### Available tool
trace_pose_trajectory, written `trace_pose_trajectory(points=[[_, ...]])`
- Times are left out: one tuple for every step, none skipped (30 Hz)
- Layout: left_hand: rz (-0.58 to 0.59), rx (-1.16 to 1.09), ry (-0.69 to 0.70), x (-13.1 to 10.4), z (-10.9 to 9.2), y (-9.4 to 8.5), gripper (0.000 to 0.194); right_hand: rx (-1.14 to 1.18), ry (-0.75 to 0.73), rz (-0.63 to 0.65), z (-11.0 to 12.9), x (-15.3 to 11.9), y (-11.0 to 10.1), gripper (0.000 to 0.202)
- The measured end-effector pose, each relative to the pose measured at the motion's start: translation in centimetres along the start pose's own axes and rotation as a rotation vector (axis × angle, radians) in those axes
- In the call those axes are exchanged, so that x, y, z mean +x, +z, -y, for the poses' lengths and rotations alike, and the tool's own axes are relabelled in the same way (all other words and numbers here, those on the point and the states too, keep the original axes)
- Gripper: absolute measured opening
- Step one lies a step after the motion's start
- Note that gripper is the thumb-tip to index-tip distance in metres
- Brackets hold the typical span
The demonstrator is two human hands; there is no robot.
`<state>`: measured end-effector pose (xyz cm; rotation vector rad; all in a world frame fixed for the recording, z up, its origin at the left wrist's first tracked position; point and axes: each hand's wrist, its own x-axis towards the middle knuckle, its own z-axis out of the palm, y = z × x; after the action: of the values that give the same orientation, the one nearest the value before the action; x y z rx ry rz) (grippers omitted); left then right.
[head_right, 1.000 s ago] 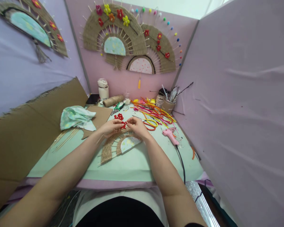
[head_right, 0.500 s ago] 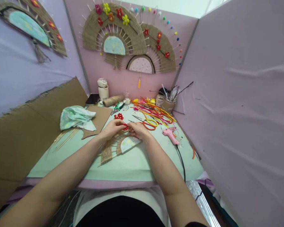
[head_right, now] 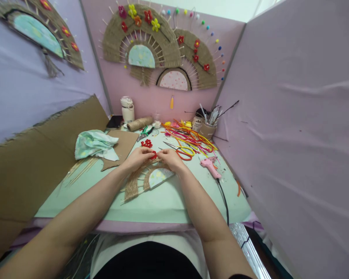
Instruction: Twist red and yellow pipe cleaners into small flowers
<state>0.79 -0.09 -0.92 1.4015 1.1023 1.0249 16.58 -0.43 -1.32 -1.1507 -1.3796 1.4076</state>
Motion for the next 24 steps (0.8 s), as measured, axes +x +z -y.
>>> trace_pose_trajectory(points=[[-0.006,-0.028,-0.009,0.1,0.1,0.0,0.021,-0.049,-0.042,-0.016,0.1,0.0,0.0,0.019],[-0.013,-0.059,-0.018,0.2,0.2,-0.1,0.021,-0.102,-0.094,-0.032,0.1,0.0,0.1,0.018],[-0.016,-0.093,-0.027,0.3,0.2,-0.1,0.021,-0.162,-0.155,-0.046,0.2,0.0,0.1,0.018],[-0.015,-0.134,-0.037,0.4,0.2,-0.2,0.02,-0.231,-0.225,-0.056,0.2,0.1,0.0,0.017],[-0.013,-0.182,-0.054,0.4,0.1,-0.3,0.019,-0.31,-0.305,-0.07,0.2,0.2,0.0,0.016],[-0.008,-0.238,-0.079,0.5,0.0,-0.4,0.017,-0.399,-0.399,-0.084,0.1,0.3,-0.1,0.015],[0.006,-0.298,-0.117,0.5,-0.2,-0.6,0.015,-0.493,-0.508,-0.093,0.1,0.4,-0.2,0.014],[0.03,-0.363,-0.168,0.5,-0.4,-0.8,0.013,-0.591,-0.626,-0.096,0.1,0.5,-0.2,0.013],[0.058,-0.427,-0.234,0.5,-0.6,-1.0,0.011,-0.686,-0.744,-0.096,0.1,0.5,-0.2,0.013],[0.094,-0.482,-0.307,0.5,-0.8,-1.3,0.01,-0.774,-0.849,-0.094,0.1,0.4,-0.2,0.014],[0.125,-0.531,-0.382,0.5,-1.0,-1.5,0.009,-0.848,-0.932,-0.089,0.1,0.4,-0.2,0.016],[0.149,-0.564,-0.449,0.5,-1.1,-1.8,0.009,-0.903,-0.987,-0.086,0.2,0.3,-0.1,0.017],[0.167,-0.583,-0.488,0.5,-1.2,-1.9,0.008,-0.934,-1.014,-0.09,0.2,0.2,0.0,0.018],[0.173,-0.588,-0.5,0.5,-1.2,-2.0,0.008,-0.942,-1.02,-0.096,0.2,0.1,0.1,0.018],[0.171,-0.576,-0.478,0.5,-1.1,-2.0,0.008,-0.924,-1.009,-0.103,0.2,0.0,0.1,0.017],[0.151,-0.547,-0.421,0.6,-1.0,-1.8,0.008,-0.882,-0.978,-0.113,0.2,0.0,0.1,0.015],[0.109,-0.499,-0.321,0.6,-0.8,-1.7,0.009,-0.817,-0.922,-0.129,0.2,0.1,0.1,0.012],[0.049,-0.423,-0.196,0.7,-0.6,-1.4,0.01,-0.734,-0.841,-0.148,0.2,0.1,0.1,0.009],[-0.033,-0.326,-0.05,0.7,-0.4,-1.2,0.012,-0.633,-0.739,-0.168,0.2,0.3,0.0,0.008],[-0.103,-0.221,0.091,0.7,-0.3,-0.9,0.013,-0.518,-0.621,-0.187,0.2,0.4,-0.1,0.009],[-0.153,-0.127,0.214,0.7,-0.1,-0.7,0.014,-0.395,-0.499,-0.198,0.2,0.6,-0.3,0.011],[-0.185,-0.044,0.312,0.6,0.0,-0.5,0.015,-0.272,-0.384,-0.192,0.2,0.7,-0.4,0.013],[-0.195,0.026,0.38,0.6,0.0,-0.3,0.016,-0.156,-0.283,-0.17,0.2,0.8,-0.4,0.014],[-0.193,0.081,0.421,0.5,0.1,-0.2,0.017,-0.053,-0.202,-0.136,0.2,0.9,-0.5,0.015]])
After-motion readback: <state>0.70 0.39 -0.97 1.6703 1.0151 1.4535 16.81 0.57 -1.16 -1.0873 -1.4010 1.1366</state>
